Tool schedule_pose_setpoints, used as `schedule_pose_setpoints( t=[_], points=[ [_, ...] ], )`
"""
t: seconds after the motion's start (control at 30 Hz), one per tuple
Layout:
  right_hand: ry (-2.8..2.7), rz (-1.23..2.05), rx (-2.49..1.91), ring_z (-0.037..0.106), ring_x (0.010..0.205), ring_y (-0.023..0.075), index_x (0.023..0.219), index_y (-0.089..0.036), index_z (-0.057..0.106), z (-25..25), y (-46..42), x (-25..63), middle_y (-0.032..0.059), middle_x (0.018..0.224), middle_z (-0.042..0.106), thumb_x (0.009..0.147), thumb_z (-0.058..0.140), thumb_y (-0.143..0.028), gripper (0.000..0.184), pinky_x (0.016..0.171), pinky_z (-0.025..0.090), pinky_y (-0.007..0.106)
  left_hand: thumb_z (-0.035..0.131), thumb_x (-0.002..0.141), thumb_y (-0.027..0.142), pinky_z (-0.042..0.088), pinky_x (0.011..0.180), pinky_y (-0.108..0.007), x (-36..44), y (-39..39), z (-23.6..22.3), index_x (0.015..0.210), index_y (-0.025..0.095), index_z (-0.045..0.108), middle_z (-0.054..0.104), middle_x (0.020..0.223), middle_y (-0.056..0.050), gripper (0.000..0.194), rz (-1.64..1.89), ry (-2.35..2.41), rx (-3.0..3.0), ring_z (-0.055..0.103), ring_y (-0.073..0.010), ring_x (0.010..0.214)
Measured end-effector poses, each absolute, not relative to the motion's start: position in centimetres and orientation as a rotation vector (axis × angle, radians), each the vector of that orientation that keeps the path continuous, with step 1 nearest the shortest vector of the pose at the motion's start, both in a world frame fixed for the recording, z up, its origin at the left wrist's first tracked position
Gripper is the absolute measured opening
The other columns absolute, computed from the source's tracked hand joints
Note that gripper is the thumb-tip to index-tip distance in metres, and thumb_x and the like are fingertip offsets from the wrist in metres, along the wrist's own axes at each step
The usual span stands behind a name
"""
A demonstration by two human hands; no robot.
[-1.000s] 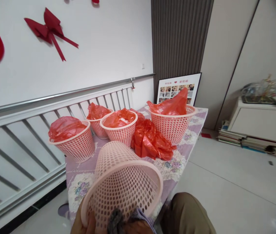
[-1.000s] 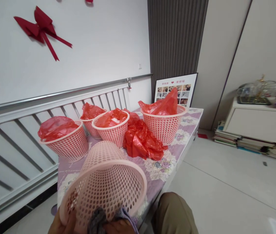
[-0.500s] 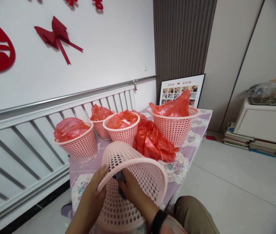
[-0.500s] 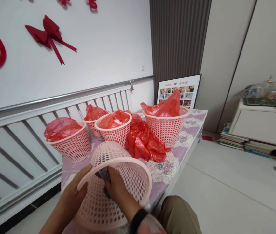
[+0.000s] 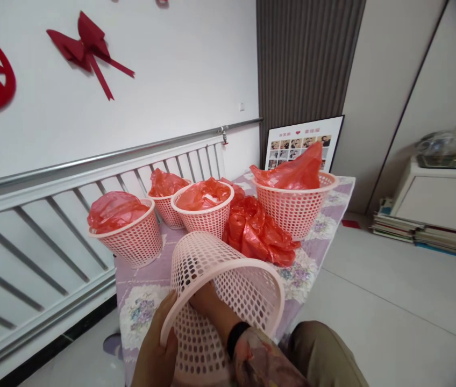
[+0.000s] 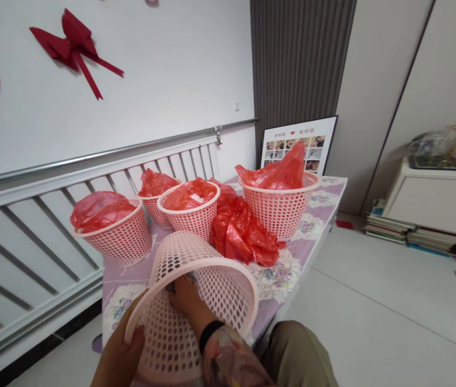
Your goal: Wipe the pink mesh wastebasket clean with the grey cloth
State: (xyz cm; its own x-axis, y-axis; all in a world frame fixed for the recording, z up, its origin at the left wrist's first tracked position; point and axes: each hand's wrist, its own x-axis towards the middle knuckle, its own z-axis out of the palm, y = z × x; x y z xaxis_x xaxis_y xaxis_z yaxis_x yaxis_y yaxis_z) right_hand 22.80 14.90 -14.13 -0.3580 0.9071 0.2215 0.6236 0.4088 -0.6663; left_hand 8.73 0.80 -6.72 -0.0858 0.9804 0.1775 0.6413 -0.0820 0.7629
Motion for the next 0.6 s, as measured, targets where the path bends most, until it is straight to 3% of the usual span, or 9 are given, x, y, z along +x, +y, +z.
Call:
schedule_pose_setpoints(
  t=[0.2, 0.43, 0.6],
  points=[
    [-2.166, 0.747, -1.374, 0.057, 0.138, 0.0376, 0.142, -0.014, 0.061, -13.8, 10.4, 24.7, 0.0209, 0.147, 0.063, 0.088, 0.064, -0.026, 0.055, 0.117, 0.040, 0.055, 0.040, 0.091, 0.015, 0.035, 0.131, -0.043, 10.2, 0.1, -6.9, 0.140, 0.018, 0.060, 0.060, 0.156, -0.008, 0.053, 1.231, 1.790, 1.713, 0.051, -0.0199, 0.150],
    [-2.211, 0.790, -1.252, 0.053, 0.142, 0.0340, 0.151, -0.015, 0.055, -16.3, 3.0, 27.7, 0.0174, 0.153, 0.059, 0.083, 0.067, -0.023, 0.070, 0.123, 0.037, 0.046, 0.044, 0.088, 0.016, 0.032, 0.132, -0.049, 9.5, 0.3, -6.7, 0.146, 0.014, 0.053, 0.055, 0.160, -0.014, 0.058, 1.119, 1.778, 1.681, 0.047, -0.0247, 0.153],
    [-2.292, 0.658, -1.078, 0.072, 0.113, 0.0299, 0.133, -0.029, 0.069, -21.6, 0.3, 29.4, 0.0096, 0.127, 0.077, 0.088, 0.067, -0.023, 0.045, 0.098, 0.056, 0.037, 0.042, 0.093, 0.022, 0.033, 0.132, -0.046, 9.1, -0.4, -6.7, 0.148, 0.013, 0.051, 0.054, 0.161, -0.014, 0.057, 1.107, 1.822, 1.658, 0.044, -0.0248, 0.155]
  ],
)
